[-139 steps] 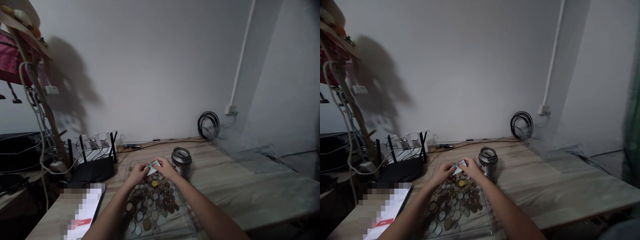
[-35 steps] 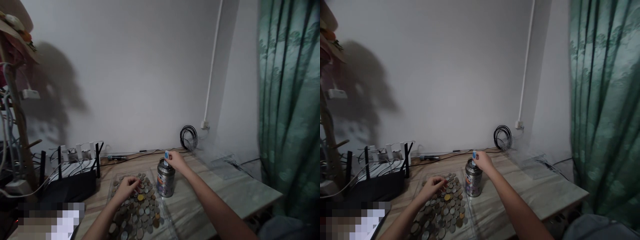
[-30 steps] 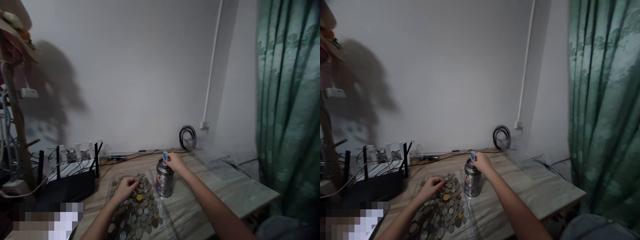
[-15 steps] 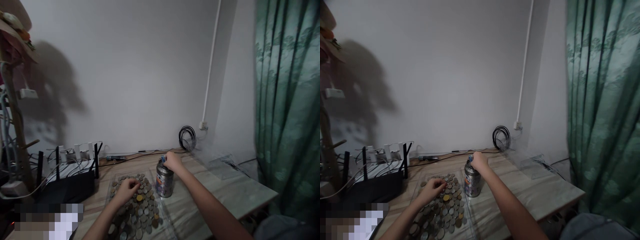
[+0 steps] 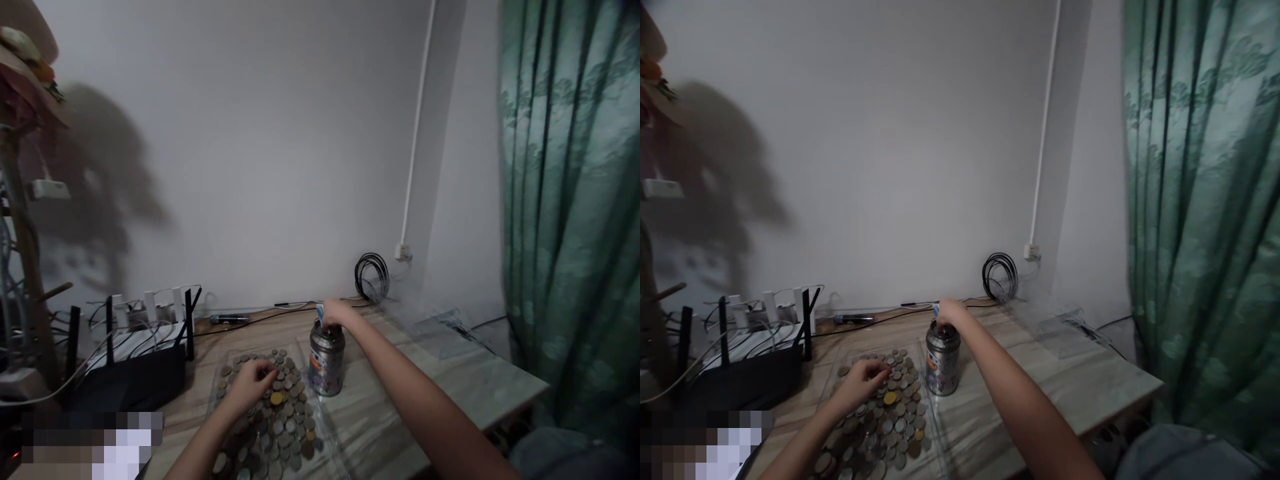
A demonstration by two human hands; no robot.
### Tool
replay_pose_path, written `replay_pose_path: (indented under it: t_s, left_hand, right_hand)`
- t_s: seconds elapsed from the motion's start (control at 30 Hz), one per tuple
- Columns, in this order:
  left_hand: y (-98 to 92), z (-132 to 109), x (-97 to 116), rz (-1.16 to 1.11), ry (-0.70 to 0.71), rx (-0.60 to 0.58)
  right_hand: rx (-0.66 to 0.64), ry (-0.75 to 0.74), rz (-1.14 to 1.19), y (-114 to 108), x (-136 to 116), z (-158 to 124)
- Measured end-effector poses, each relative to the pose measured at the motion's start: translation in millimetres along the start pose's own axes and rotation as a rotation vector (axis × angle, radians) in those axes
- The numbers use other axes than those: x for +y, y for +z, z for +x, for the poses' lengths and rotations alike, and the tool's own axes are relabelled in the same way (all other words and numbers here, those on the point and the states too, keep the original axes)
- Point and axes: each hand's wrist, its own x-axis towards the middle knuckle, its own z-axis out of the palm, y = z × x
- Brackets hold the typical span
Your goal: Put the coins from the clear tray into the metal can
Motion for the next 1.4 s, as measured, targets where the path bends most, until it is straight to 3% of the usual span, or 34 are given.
replay_pose_path:
  t_s: [0.33, 0.57, 0.8, 0.97, 1.17, 1.3, 1.4]
  left_hand:
    - [0.1, 0.4, -1.9, 0.028, -0.014, 0.008]
    - [0.2, 0.0, -3.4, 0.008, -0.013, -0.001]
    - [1.6, 0.8, -2.9, 0.0, 0.003, 0.034]
    - [-1.6, -1.3, 4.7, 0.045, 0.03, 0.05]
    - [-3.4, -3.0, 9.6, 0.075, 0.034, 0.065]
    - [-2.8, -3.4, 8.8, 0.095, 0.041, 0.075]
    - [-4.9, -1.3, 6.1, 0.148, -0.002, 0.114]
  right_hand:
    - [0.183, -0.057, 0.024, 14.3, 6.3, -13.6]
    - [0.218, -0.079, 0.079, 26.2, 16.3, -15.7]
    - [0.624, -0.426, 0.272, 27.6, 18.9, -31.9]
    - [0.584, -0.444, 0.21, 50.2, 29.7, -44.9]
    - [0.722, -0.5, 0.341, 73.2, 49.4, -42.4]
    - [0.691, -0.489, 0.36, 73.6, 52.7, -38.4]
    - [0.828, -0.502, 0.451, 66.7, 45.9, -45.9]
